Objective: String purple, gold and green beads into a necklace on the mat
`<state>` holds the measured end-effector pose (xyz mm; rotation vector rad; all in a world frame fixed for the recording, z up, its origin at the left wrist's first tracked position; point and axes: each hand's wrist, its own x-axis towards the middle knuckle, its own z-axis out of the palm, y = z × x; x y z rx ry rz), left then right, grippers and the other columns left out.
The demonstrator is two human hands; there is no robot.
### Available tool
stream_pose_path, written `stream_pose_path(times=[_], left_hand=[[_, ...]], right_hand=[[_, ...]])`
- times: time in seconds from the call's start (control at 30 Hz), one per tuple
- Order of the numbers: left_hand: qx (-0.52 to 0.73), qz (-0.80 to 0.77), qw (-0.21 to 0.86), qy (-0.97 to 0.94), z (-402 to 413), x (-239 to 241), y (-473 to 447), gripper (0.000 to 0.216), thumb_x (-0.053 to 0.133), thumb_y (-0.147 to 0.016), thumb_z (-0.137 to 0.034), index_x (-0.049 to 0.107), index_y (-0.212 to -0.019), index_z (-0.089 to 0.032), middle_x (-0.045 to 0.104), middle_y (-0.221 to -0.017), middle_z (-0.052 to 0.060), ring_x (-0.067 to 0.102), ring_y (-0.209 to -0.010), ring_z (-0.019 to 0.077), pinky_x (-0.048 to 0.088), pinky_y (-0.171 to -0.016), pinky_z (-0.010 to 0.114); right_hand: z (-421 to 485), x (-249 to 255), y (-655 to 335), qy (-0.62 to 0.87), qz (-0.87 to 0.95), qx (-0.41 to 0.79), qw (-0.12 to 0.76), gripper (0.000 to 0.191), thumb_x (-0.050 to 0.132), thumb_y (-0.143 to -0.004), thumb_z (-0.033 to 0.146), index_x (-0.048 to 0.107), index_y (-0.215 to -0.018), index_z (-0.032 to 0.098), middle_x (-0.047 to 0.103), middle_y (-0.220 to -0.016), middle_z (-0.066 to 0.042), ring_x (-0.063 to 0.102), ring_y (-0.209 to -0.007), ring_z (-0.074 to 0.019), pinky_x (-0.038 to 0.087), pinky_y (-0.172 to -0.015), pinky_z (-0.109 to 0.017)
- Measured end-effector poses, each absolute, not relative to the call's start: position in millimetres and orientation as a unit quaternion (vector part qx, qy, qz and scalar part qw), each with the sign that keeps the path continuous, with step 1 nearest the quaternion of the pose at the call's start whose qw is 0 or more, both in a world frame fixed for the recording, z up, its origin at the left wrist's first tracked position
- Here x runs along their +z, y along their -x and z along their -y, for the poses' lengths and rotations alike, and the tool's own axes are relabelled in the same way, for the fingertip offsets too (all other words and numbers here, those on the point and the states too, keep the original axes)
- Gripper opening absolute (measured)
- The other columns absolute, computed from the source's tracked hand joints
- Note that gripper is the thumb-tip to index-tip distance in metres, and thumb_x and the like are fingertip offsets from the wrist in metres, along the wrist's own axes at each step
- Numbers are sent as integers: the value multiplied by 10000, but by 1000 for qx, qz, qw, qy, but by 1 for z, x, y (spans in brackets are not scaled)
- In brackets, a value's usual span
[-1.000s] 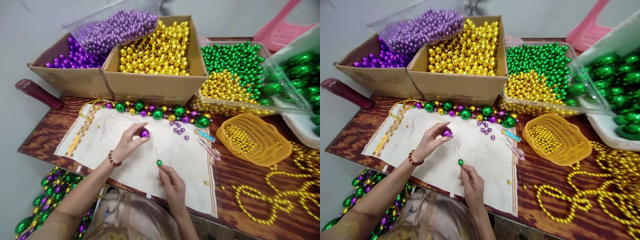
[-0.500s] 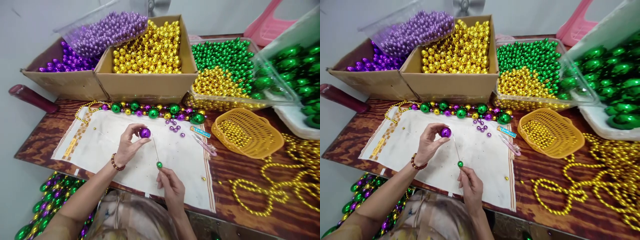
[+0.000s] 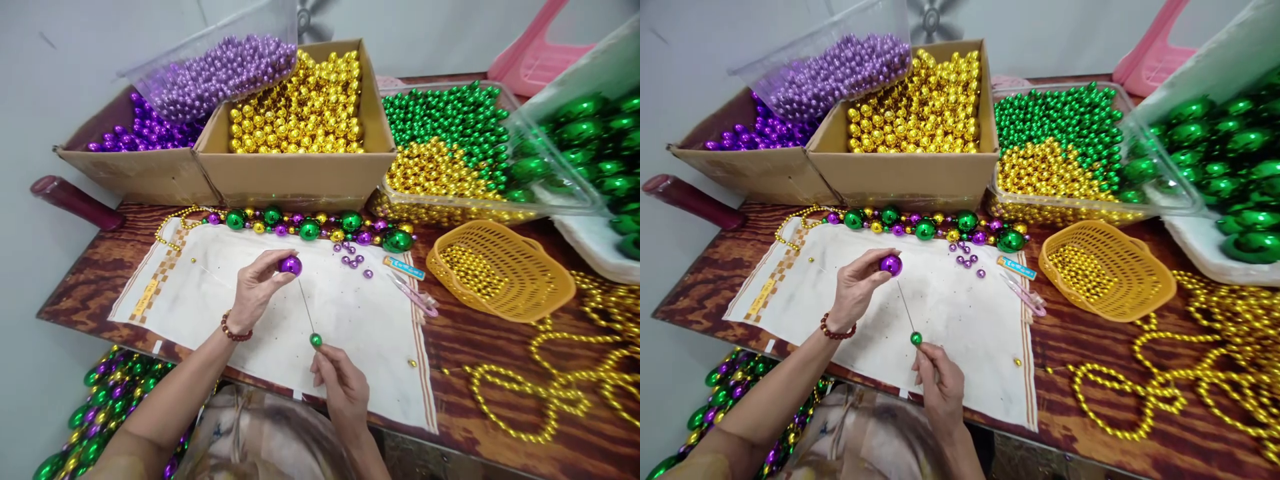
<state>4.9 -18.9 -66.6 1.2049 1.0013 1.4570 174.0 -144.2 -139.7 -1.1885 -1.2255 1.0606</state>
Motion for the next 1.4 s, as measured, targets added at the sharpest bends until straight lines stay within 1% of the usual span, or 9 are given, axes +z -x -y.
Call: stream_pose_path(times=[0.1,0.23,0.5,0.63,0.8,0.9,1.07,1.23,1.4], left_hand=[[604,-395,552,-417,16,-62,-6,316,823,-743,-261,781,-1056,-259,746,-1107,73,683,-996,192,574,-861,317],[605,-386,597,-358,13,-56,-8,312,861,-692,-309,795,-989,-239,767,-1016,69,696,-899,172,581,-805,299],[596,-363,647,-309,15,-52,-10,298,850,-711,-305,789,-985,-203,767,-1003,83,697,-881,167,574,-854,323],[598,-359,652,-299,18,-53,-12,308,852,-709,-311,786,-988,-199,767,-1010,88,699,-885,170,573,-863,329],[595,-366,640,-320,27,-55,-19,335,853,-708,-328,780,-1013,-209,766,-1035,96,706,-922,201,581,-842,341],[596,-370,627,-339,36,-55,-23,352,855,-705,-326,780,-1032,-218,763,-1061,99,708,-953,218,592,-823,332],[609,-360,614,-349,44,-48,-24,341,856,-709,-307,784,-1037,-244,761,-1082,88,703,-995,211,599,-814,297],[610,-341,632,-336,43,-43,-23,337,857,-709,-332,785,-1023,-234,767,-1040,90,711,-937,210,606,-822,336],[615,-338,627,-339,43,-42,-21,346,849,-721,-352,777,-1041,-243,762,-1061,85,703,-971,214,599,-857,352]], right_hand=[[145,-140,-171,496,528,442,529,138,541,-949,178,678,-956,186,612,-648,22,545,-447,-82,468,-453,-193],[145,-140,-169,500,532,443,521,144,538,-951,186,682,-953,183,606,-646,19,540,-451,-81,464,-451,-191],[144,-138,-167,516,512,462,508,177,532,-960,257,684,-934,172,596,-643,8,535,-457,-91,459,-449,-206],[143,-135,-163,518,507,467,507,179,536,-961,276,678,-922,173,607,-650,6,535,-456,-88,461,-447,-202],[139,-133,-155,525,498,453,521,180,514,-977,277,656,-951,170,619,-644,15,537,-444,-86,456,-456,-210],[136,-133,-150,525,491,446,533,176,511,-982,280,644,-944,171,620,-639,21,546,-441,-86,454,-466,-215],[136,-128,-146,518,479,448,548,176,505,-983,267,638,-912,176,635,-663,16,546,-441,-83,449,-470,-223],[139,-123,-146,522,486,434,551,176,498,-987,249,639,-908,180,625,-664,18,542,-441,-80,441,-470,-223],[135,-123,-145,529,491,418,551,177,494,-983,247,639,-911,176,622,-636,18,541,-428,-84,436,-459,-225]])
